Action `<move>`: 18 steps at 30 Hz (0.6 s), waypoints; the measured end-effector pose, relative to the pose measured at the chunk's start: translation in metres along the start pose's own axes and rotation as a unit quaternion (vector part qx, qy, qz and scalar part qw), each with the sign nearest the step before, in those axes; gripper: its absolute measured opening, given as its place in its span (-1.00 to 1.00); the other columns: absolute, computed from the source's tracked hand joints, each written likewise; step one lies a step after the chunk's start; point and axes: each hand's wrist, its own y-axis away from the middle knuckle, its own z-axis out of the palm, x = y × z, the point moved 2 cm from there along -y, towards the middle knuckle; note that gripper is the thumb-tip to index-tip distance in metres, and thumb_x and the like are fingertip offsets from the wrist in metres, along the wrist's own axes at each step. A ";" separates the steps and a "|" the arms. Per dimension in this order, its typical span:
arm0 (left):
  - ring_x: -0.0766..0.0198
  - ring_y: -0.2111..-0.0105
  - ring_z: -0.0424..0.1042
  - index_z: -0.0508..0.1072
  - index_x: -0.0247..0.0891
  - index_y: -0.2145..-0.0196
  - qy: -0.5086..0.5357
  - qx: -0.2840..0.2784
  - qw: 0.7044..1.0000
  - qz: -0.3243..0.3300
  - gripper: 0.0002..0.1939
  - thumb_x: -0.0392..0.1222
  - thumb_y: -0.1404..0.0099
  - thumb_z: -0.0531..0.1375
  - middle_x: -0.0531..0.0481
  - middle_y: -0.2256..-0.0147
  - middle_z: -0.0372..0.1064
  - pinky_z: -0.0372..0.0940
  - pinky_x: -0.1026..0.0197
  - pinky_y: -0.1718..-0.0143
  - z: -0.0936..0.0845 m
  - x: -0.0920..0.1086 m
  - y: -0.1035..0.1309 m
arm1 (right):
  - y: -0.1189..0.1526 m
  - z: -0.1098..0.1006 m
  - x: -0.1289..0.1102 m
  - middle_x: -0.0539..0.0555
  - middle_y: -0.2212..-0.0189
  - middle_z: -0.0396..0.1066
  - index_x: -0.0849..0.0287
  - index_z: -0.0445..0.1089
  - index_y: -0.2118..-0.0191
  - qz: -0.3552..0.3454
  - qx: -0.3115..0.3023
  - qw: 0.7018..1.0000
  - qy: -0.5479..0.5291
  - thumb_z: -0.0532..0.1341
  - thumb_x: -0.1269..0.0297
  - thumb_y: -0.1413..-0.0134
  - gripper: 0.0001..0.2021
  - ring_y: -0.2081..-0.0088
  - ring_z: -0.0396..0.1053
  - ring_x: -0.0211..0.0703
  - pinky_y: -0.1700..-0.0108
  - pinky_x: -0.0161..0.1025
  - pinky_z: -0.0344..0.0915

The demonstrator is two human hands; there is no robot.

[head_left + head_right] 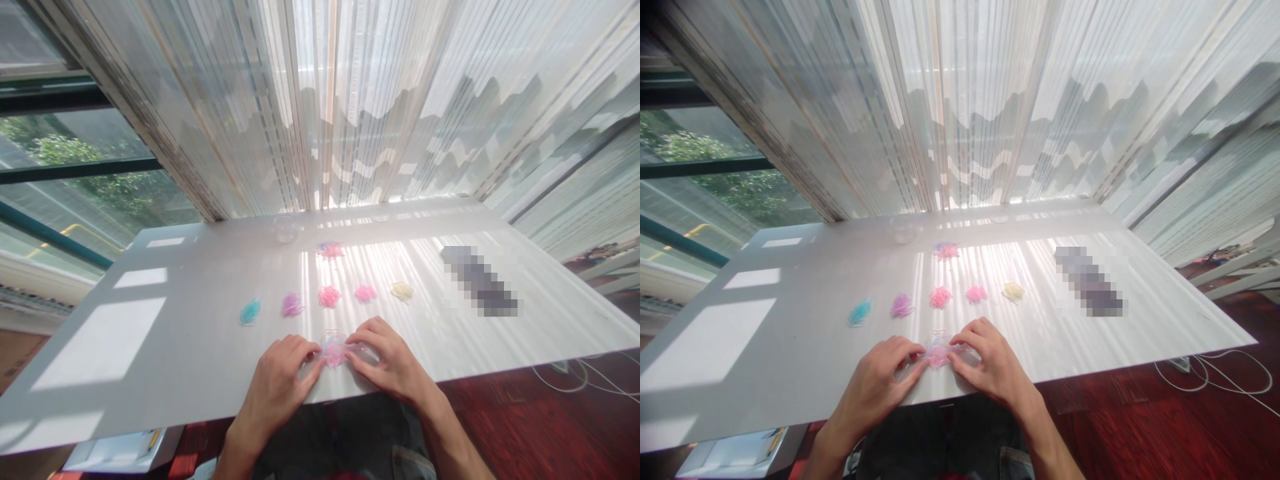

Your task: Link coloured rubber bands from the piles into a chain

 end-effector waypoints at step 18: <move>0.26 0.42 0.42 0.53 -0.17 0.20 0.061 0.031 0.997 -0.020 -0.88 -0.23 -0.45 0.17 0.01 0.35 0.50 0.32 0.19 0.32 -0.007 -0.007 0.002 | 0.000 -0.001 0.000 0.08 0.32 0.47 0.08 0.49 0.19 0.021 0.018 0.999 -0.016 0.27 0.35 -0.28 -0.95 0.23 0.44 -0.07 0.18 -0.14 0.41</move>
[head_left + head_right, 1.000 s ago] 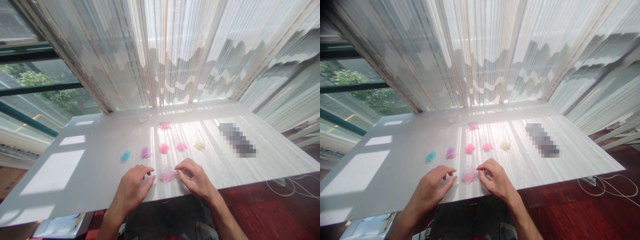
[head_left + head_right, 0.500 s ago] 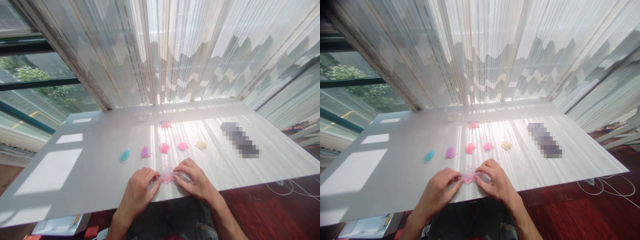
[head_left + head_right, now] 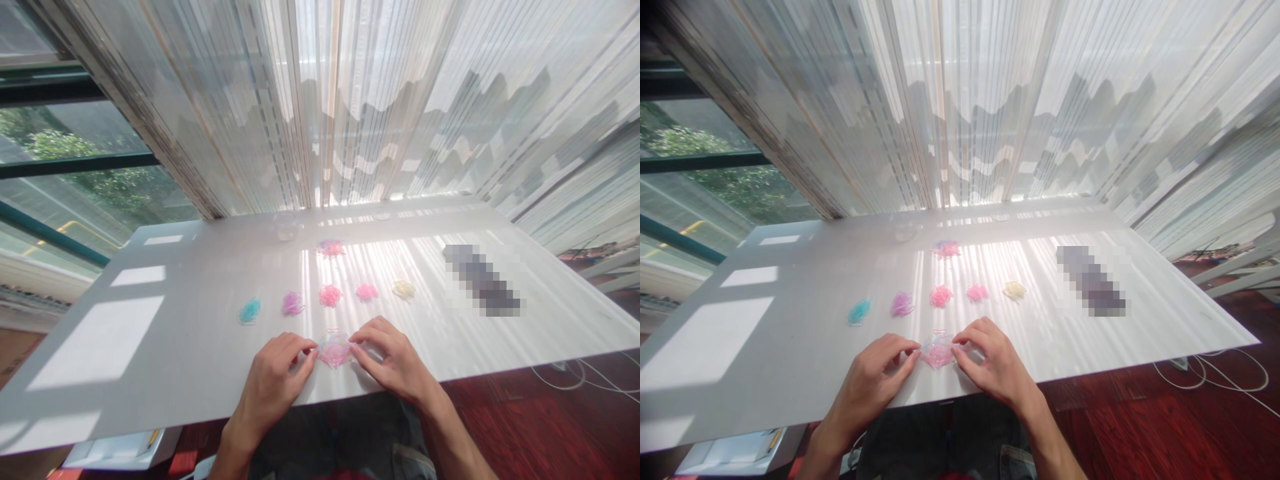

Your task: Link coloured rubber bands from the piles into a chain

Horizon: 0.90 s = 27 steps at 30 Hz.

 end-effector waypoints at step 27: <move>0.31 0.43 0.46 0.56 -0.20 0.15 0.156 0.015 0.987 0.022 -0.89 -0.18 -0.43 0.23 -0.04 0.29 0.55 0.41 0.27 0.36 0.032 0.009 -0.020 | 0.000 0.000 0.001 0.07 0.30 0.51 0.07 0.51 0.16 0.006 0.009 0.999 -0.034 0.25 0.30 -0.31 -0.92 0.25 0.48 -0.12 0.19 -0.20 0.44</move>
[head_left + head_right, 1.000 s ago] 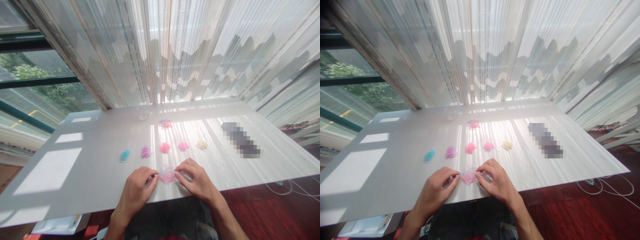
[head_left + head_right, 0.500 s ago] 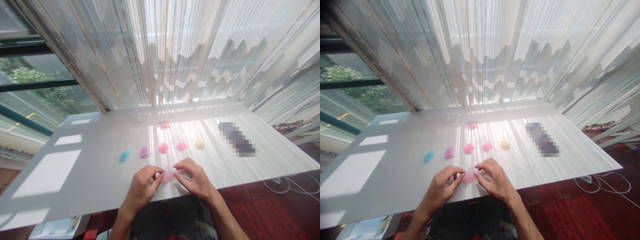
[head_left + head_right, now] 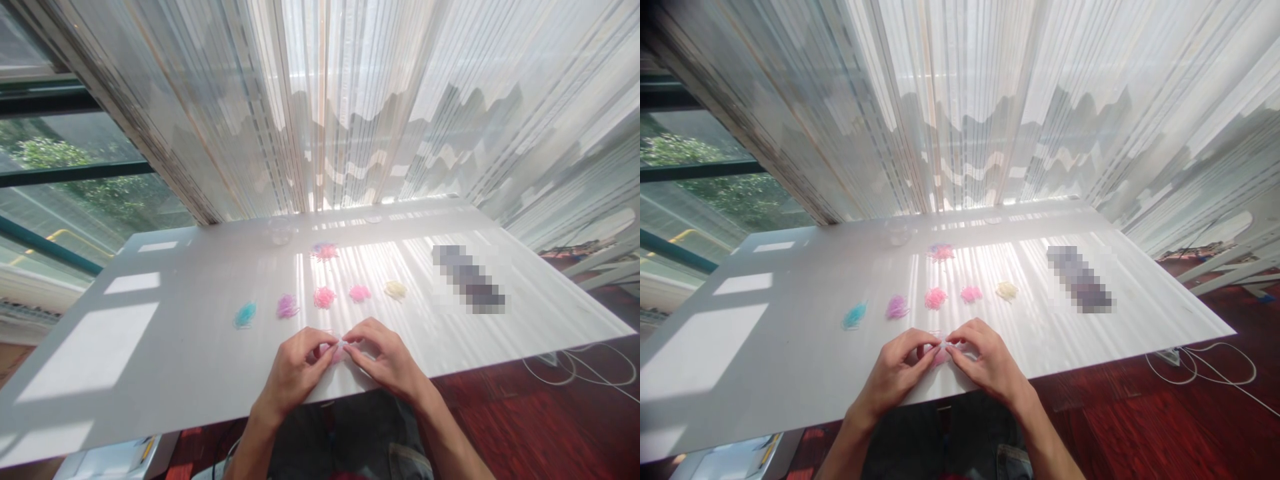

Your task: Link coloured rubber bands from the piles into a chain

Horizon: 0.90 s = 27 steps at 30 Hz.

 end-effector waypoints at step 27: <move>0.33 0.43 0.43 0.55 -0.21 0.17 0.005 0.025 1.000 0.017 -0.93 -0.21 -0.42 0.26 -0.02 0.29 0.54 0.36 0.32 0.39 0.000 -0.001 0.002 | 0.001 0.000 0.002 0.05 0.31 0.50 0.09 0.51 0.19 0.002 -0.009 1.000 -0.011 0.26 0.35 -0.29 -0.93 0.27 0.49 -0.14 0.21 -0.26 0.40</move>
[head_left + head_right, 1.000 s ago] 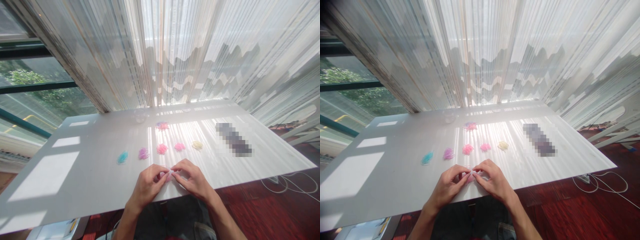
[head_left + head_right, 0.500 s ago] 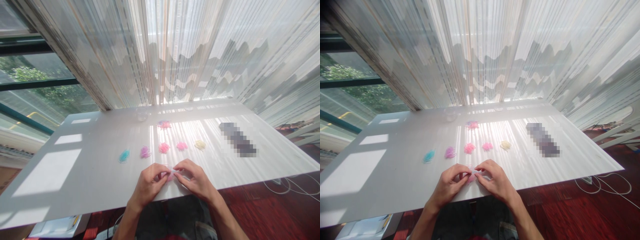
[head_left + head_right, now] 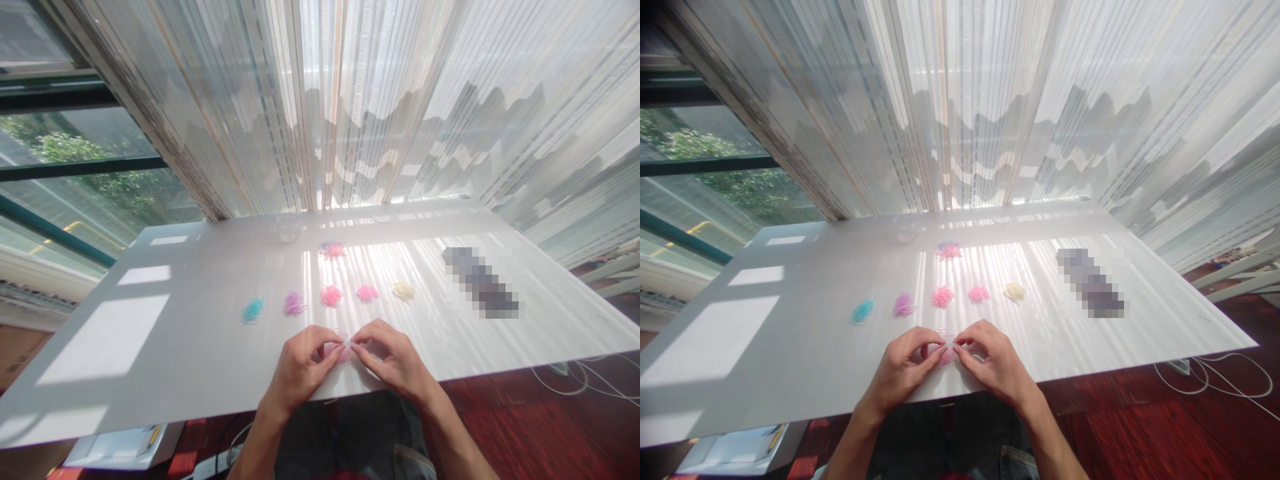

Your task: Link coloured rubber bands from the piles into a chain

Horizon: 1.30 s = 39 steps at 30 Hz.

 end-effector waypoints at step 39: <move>0.34 0.46 0.39 0.54 -0.21 0.19 -0.020 0.041 0.999 0.003 -0.95 -0.22 -0.41 0.26 -0.02 0.30 0.56 0.35 0.30 0.38 -0.003 0.003 0.000 | -0.002 -0.007 -0.008 0.05 0.36 0.53 0.12 0.51 0.24 0.043 0.050 0.998 -0.015 0.25 0.25 -0.30 -0.89 0.36 0.45 -0.17 0.29 -0.28 0.40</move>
